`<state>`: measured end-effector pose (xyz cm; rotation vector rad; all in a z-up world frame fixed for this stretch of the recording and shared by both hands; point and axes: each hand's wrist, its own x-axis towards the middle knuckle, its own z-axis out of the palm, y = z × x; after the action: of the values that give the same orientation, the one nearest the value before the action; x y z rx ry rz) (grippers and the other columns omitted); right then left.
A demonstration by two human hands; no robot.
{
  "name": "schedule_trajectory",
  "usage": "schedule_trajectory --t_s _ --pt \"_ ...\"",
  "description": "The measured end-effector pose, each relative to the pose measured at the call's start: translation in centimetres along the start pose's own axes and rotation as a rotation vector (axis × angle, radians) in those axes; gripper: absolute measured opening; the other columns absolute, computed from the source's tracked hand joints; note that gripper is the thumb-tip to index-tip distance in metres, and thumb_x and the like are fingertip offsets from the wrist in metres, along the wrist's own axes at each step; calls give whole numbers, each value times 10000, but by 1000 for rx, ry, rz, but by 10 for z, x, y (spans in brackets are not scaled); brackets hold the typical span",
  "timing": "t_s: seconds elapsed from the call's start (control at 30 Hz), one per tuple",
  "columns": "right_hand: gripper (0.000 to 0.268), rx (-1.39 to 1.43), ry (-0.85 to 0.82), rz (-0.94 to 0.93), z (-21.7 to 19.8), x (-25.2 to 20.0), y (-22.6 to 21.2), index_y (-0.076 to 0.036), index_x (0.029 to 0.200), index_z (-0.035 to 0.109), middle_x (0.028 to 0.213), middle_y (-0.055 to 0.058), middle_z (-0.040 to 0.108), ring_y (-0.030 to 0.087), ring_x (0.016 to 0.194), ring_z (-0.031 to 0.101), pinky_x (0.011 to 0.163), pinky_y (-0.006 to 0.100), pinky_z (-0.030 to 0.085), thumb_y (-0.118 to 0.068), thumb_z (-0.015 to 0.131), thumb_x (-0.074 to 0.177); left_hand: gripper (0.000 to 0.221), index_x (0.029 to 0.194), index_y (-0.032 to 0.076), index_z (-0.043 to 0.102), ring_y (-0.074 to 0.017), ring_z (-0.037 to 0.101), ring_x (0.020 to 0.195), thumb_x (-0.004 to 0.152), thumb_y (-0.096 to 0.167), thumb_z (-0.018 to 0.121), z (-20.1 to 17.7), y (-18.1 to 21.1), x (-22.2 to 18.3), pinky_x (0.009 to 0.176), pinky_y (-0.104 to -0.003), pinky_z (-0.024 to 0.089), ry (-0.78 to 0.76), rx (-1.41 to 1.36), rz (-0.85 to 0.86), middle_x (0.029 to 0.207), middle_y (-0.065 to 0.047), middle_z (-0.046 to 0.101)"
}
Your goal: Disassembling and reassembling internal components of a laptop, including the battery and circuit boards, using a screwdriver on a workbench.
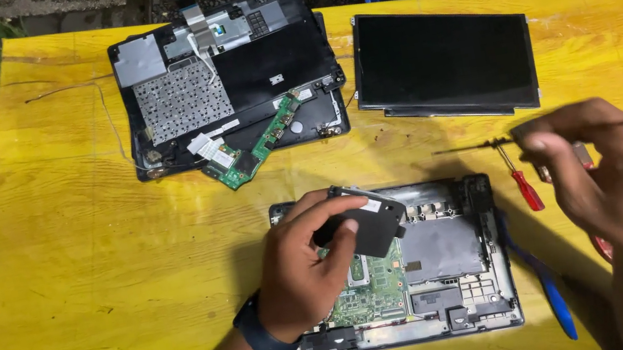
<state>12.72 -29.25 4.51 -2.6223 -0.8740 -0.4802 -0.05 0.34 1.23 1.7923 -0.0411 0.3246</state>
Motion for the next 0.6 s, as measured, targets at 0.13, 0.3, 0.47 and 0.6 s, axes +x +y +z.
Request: schedule_trajectory --t_s 0.13,0.3,0.47,0.6 --pt "180 218 34 18 -26 -8 -43 47 954 716 920 143 731 224 768 691 690 315 497 -96 678 1056 210 1133 46 733 -207 692 855 975 147 637 3 -3 -2 703 -310 556 -29 -49 -22 972 -92 703" --pt "75 647 -5 61 -34 -25 -61 52 997 583 831 173 686 221 678 700 696 292 540 -15 562 971 240 1102 76 747 -220 719 945 961 264 697 9 -6 -5 842 -329 561 -29 -50 12 982 -66 712" --pt "275 557 37 10 -32 -30 -70 76 961 604 779 162 694 222 653 721 653 286 580 -177 499 945 242 1075 97 765 -203 710 918 872 212 830 14 -6 -8 860 -350 584 -22 -45 85 979 -51 741" --pt "275 639 55 147 -37 -36 -87 34 963 591 870 174 681 213 705 708 695 261 585 -226 502 954 163 1036 102 766 -205 706 913 902 186 806 14 -2 -9 901 -365 574 5 -76 96 964 -48 757"
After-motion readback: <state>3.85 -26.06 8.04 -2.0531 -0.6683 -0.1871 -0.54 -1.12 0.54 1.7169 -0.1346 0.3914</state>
